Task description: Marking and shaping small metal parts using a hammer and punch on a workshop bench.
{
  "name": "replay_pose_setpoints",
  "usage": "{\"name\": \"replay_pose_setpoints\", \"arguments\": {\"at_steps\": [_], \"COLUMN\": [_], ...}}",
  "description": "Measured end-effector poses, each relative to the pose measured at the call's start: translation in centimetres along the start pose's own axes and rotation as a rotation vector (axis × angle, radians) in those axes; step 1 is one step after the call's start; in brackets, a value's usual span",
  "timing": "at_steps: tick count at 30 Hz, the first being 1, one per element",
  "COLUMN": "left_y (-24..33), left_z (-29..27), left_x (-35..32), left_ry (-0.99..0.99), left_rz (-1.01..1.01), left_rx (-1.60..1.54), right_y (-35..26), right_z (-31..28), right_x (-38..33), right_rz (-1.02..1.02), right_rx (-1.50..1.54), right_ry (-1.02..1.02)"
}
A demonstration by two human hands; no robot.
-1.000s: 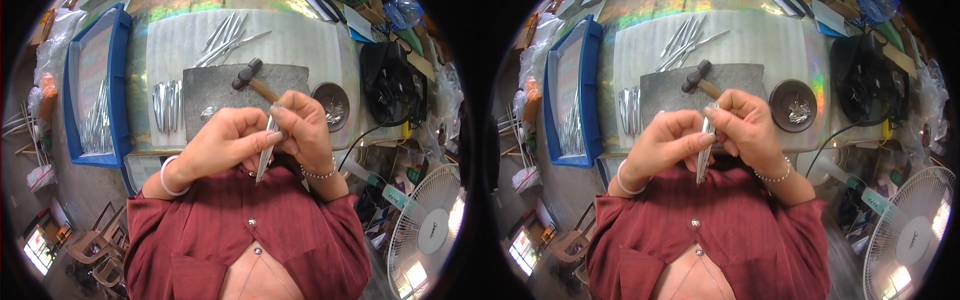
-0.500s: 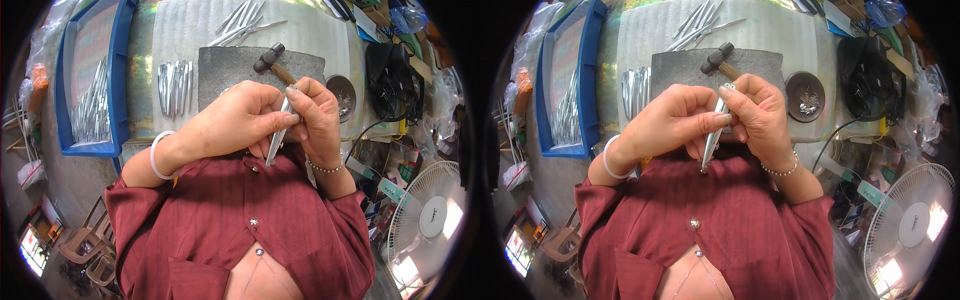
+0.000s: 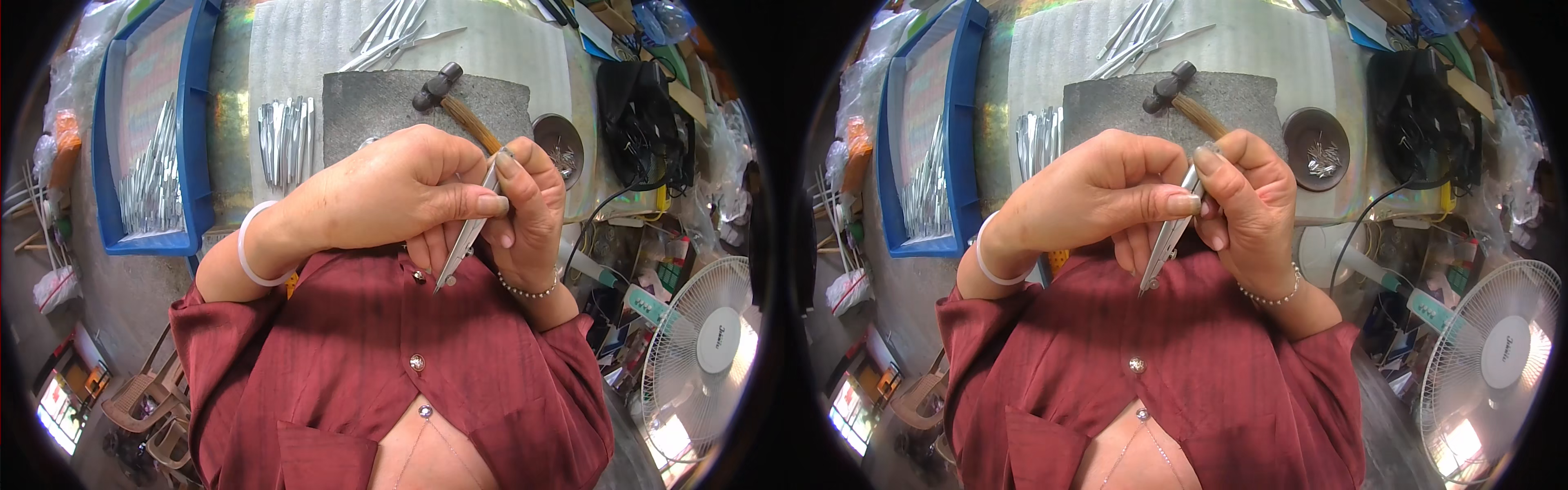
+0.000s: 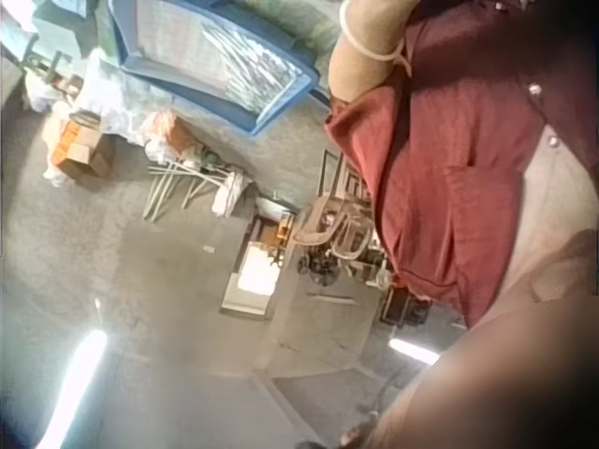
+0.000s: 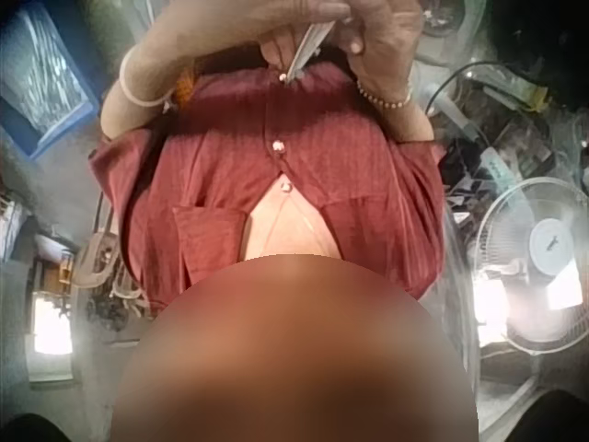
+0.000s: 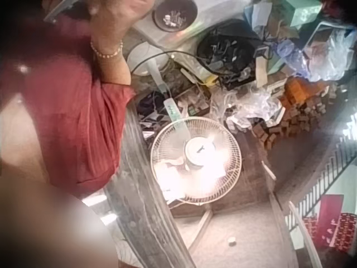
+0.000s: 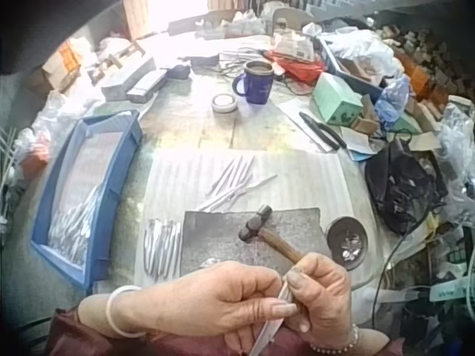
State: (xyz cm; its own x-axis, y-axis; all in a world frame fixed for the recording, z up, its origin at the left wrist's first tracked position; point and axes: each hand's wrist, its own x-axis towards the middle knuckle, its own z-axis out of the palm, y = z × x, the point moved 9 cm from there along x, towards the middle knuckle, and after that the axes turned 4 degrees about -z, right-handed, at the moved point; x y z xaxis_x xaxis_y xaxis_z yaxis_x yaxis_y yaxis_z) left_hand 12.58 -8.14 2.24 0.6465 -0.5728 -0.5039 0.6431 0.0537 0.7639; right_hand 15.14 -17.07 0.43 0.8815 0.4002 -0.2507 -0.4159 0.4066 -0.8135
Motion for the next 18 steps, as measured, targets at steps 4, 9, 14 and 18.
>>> {"name": "replay_pose_setpoints", "arguments": {"at_steps": [4,9,14,18], "left_y": [-0.9,-1.4,-1.5,-1.3], "left_z": [0.2,0.1,0.0,-0.3], "left_x": [0.6,0.8,0.8,0.7], "left_ry": [-0.066,-0.025,-0.016,0.012], "left_rz": [-0.041,-0.037,-0.027,-0.035], "left_rx": [-0.071,-0.079,-0.035,0.042], "right_y": [0.4,1.3,0.9,1.1], "right_z": [-0.4,-0.8,-0.7,-0.7], "right_x": [-0.2,-0.3,-0.3,-0.2], "right_rz": [0.002,0.05,-0.012,-0.031], "right_rx": [0.102,0.141,0.074,0.067], "right_ry": [0.016,0.023,0.019,0.007]}}
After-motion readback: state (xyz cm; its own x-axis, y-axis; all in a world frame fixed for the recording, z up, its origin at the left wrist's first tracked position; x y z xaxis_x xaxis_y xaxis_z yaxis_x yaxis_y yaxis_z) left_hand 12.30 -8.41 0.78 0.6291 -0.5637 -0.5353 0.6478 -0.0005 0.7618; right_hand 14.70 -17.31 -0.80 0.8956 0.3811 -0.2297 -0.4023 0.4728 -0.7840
